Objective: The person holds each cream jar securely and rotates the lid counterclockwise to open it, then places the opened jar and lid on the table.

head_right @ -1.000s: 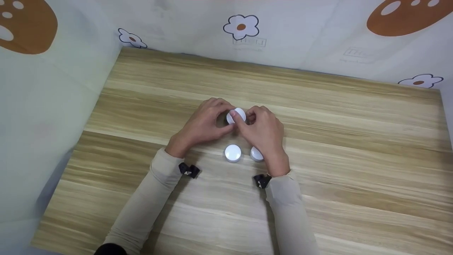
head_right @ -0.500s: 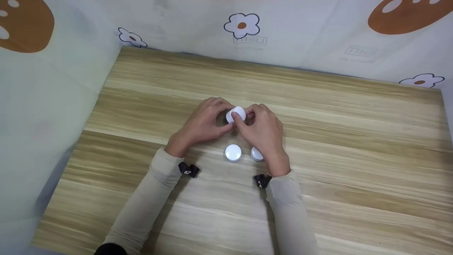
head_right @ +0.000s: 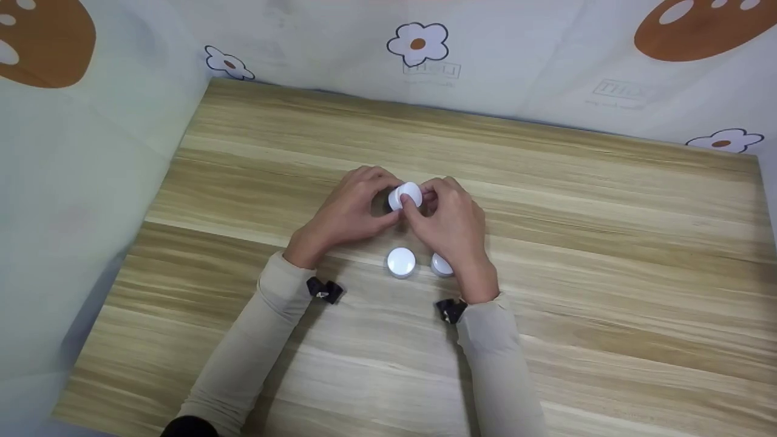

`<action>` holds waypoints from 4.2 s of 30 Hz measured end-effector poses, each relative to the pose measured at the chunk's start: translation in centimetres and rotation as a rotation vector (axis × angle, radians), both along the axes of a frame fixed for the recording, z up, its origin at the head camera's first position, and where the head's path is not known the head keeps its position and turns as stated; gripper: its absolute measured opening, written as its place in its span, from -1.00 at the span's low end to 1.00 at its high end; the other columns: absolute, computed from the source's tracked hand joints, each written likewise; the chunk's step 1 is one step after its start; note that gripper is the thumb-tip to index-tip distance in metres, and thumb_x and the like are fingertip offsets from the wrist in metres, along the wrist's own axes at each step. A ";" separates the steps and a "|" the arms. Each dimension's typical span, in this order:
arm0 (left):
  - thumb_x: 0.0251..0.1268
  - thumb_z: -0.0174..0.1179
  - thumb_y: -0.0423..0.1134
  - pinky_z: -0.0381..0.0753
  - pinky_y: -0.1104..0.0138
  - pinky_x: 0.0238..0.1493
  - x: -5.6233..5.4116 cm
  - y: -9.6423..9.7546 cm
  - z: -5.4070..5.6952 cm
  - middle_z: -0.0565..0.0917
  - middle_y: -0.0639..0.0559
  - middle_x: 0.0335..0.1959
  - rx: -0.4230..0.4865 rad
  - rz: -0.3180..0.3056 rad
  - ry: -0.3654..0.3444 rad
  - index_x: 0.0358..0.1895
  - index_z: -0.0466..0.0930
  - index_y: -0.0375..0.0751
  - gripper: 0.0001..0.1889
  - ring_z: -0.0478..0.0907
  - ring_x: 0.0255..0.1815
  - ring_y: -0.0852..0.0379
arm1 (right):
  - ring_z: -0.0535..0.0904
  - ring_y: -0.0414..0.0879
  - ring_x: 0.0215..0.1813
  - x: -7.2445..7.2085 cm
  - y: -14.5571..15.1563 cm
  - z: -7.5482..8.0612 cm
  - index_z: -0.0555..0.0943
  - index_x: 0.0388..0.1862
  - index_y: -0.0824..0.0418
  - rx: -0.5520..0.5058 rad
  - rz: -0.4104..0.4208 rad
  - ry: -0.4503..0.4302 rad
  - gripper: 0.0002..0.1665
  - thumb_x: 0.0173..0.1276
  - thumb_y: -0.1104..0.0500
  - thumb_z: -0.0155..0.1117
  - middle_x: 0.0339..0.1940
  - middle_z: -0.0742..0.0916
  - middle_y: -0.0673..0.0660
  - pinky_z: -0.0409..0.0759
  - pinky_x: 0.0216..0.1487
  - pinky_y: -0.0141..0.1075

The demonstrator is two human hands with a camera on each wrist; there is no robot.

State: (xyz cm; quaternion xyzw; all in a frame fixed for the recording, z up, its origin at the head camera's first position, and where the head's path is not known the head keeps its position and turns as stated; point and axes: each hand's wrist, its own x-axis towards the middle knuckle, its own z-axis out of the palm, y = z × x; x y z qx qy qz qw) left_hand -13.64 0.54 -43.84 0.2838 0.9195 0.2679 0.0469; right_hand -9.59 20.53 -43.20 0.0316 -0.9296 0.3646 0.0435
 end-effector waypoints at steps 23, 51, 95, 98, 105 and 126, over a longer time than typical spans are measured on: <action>0.36 0.36 0.11 0.45 0.19 0.47 0.0 0.2 0.2 0.70 0.10 0.19 0.006 -0.007 -0.002 0.27 0.69 0.00 -0.50 0.56 0.27 0.07 | 0.77 0.05 -0.14 -0.2 0.2 0.3 0.77 -0.08 0.19 0.040 -0.030 -0.088 -0.36 0.42 -0.38 0.32 -0.18 0.82 0.17 0.56 -0.08 -0.11; 0.37 0.34 0.08 0.44 0.17 0.50 -0.1 0.3 0.1 0.69 0.09 0.21 -0.008 0.007 -0.024 0.29 0.68 0.00 -0.51 0.55 0.30 0.06 | 0.74 0.08 -0.18 -0.3 0.4 -0.1 0.76 -0.08 0.28 0.020 -0.013 -0.024 -0.49 0.45 -0.17 0.38 -0.21 0.81 0.22 0.56 -0.12 -0.13; 0.39 0.35 0.09 0.41 0.18 0.51 -0.1 0.2 -0.2 0.70 0.09 0.18 -0.009 0.018 -0.022 0.21 0.72 0.05 -0.58 0.56 0.30 0.04 | 0.70 0.08 -0.16 -0.1 0.3 -0.2 0.75 0.08 0.27 -0.011 -0.007 0.018 -0.62 0.39 0.08 0.37 -0.16 0.75 0.23 0.51 -0.09 -0.15; 0.38 0.35 0.10 0.42 0.17 0.51 -0.1 0.2 -0.2 0.70 0.08 0.19 -0.015 0.018 -0.017 0.22 0.72 0.04 -0.57 0.56 0.30 0.03 | 0.69 0.07 -0.16 -0.1 0.3 -0.2 0.72 0.11 0.29 -0.012 -0.003 0.017 -0.60 0.39 0.09 0.37 -0.14 0.75 0.23 0.51 -0.09 -0.17; 0.39 0.32 0.14 0.36 0.12 0.56 -0.1 0.2 -0.2 0.70 0.12 0.19 -0.050 0.031 0.004 0.25 0.70 0.10 -0.56 0.57 0.31 0.03 | 0.70 0.08 -0.18 -0.1 0.3 -0.2 0.71 0.09 0.30 -0.013 0.005 0.022 -0.61 0.41 0.08 0.38 -0.15 0.74 0.24 0.52 -0.10 -0.15; 0.41 0.32 0.10 0.31 0.10 0.59 0.0 0.2 -0.3 0.70 0.10 0.17 -0.042 0.043 -0.008 0.30 0.68 0.06 -0.53 0.56 0.32 0.03 | 0.75 0.11 -0.15 -0.2 0.2 -0.3 0.70 0.08 0.30 -0.023 -0.007 0.013 -0.60 0.42 0.05 0.40 -0.12 0.76 0.25 0.55 -0.08 -0.14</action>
